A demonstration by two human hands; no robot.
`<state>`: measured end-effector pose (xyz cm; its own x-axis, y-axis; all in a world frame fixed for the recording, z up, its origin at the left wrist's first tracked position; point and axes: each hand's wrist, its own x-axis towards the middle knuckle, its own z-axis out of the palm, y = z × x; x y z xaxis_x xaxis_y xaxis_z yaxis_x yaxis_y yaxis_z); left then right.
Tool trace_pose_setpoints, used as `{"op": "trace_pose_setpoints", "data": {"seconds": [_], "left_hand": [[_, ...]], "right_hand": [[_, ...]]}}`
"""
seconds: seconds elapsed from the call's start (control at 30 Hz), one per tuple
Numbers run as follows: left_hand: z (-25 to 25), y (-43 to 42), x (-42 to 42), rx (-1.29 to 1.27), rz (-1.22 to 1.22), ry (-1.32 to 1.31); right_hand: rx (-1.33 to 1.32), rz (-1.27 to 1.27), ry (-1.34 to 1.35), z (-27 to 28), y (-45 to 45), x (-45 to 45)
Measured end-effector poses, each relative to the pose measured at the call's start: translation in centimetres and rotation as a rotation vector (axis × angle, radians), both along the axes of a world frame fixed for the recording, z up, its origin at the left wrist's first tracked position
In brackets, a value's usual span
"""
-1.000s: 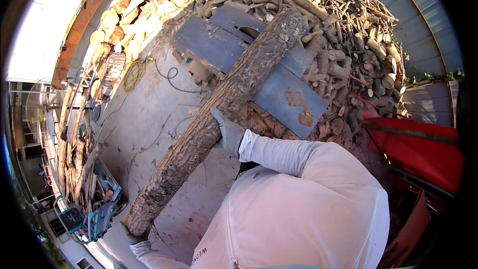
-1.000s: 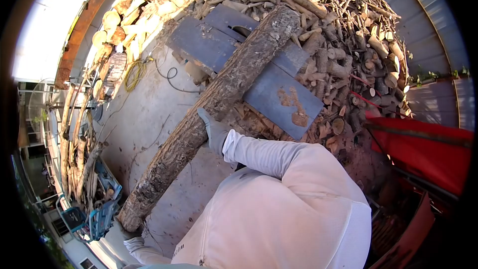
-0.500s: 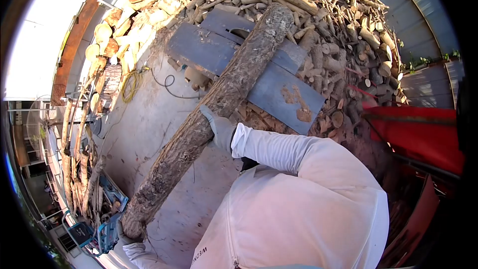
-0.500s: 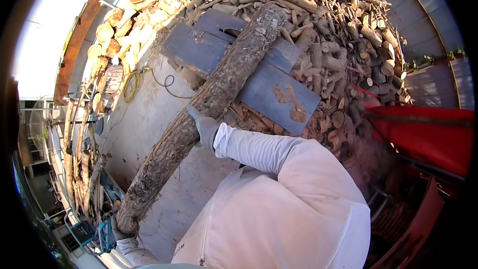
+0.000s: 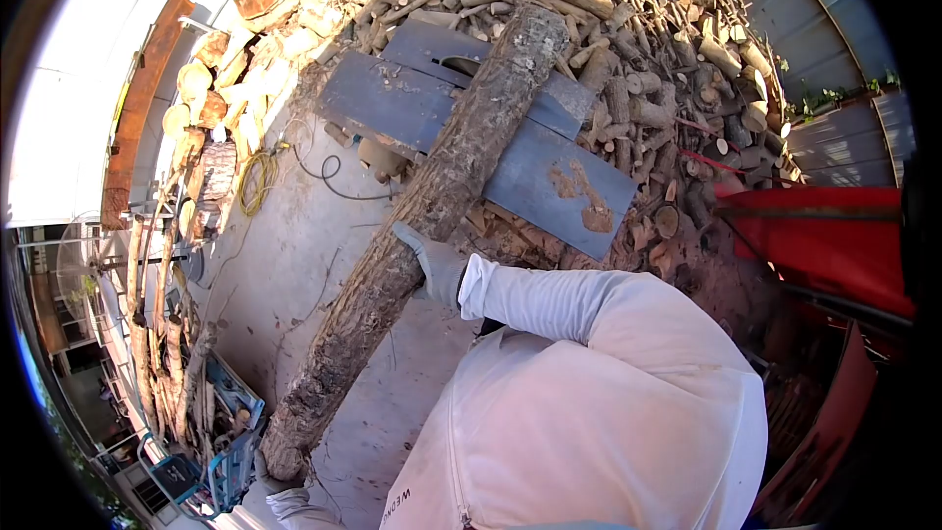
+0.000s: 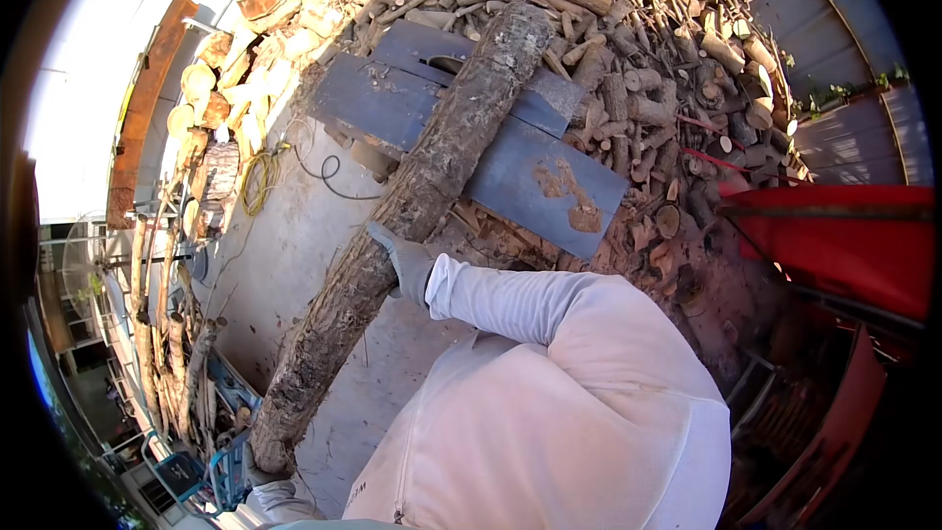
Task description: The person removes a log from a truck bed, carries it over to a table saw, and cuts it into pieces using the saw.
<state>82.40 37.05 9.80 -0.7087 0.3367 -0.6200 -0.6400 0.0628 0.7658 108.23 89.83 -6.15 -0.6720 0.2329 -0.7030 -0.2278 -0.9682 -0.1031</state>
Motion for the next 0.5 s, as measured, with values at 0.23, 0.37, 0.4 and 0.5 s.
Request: {"op": "trace_pose_setpoints", "data": {"seconds": [0.23, 0.37, 0.4, 0.5], "left_hand": [[-0.7, -0.8, -1.3, 0.068, -0.141, 0.001], [0.0, 0.5, 0.2, 0.051, -0.027, -0.025], [0.2, 0.8, 1.5, 0.034, 0.015, -0.054], [-1.0, 0.1, 3.3, 0.026, 0.038, -0.01]], "right_hand": [[-0.084, -0.195, 0.299, -0.3, 0.4, -0.6], [-0.025, -0.302, 0.34, -0.4, 0.7, -0.6], [-0.065, -0.273, 0.44, -1.4, 0.4, 0.4], [-0.06, -0.197, 0.537, -2.7, 0.6, 1.9]]}}
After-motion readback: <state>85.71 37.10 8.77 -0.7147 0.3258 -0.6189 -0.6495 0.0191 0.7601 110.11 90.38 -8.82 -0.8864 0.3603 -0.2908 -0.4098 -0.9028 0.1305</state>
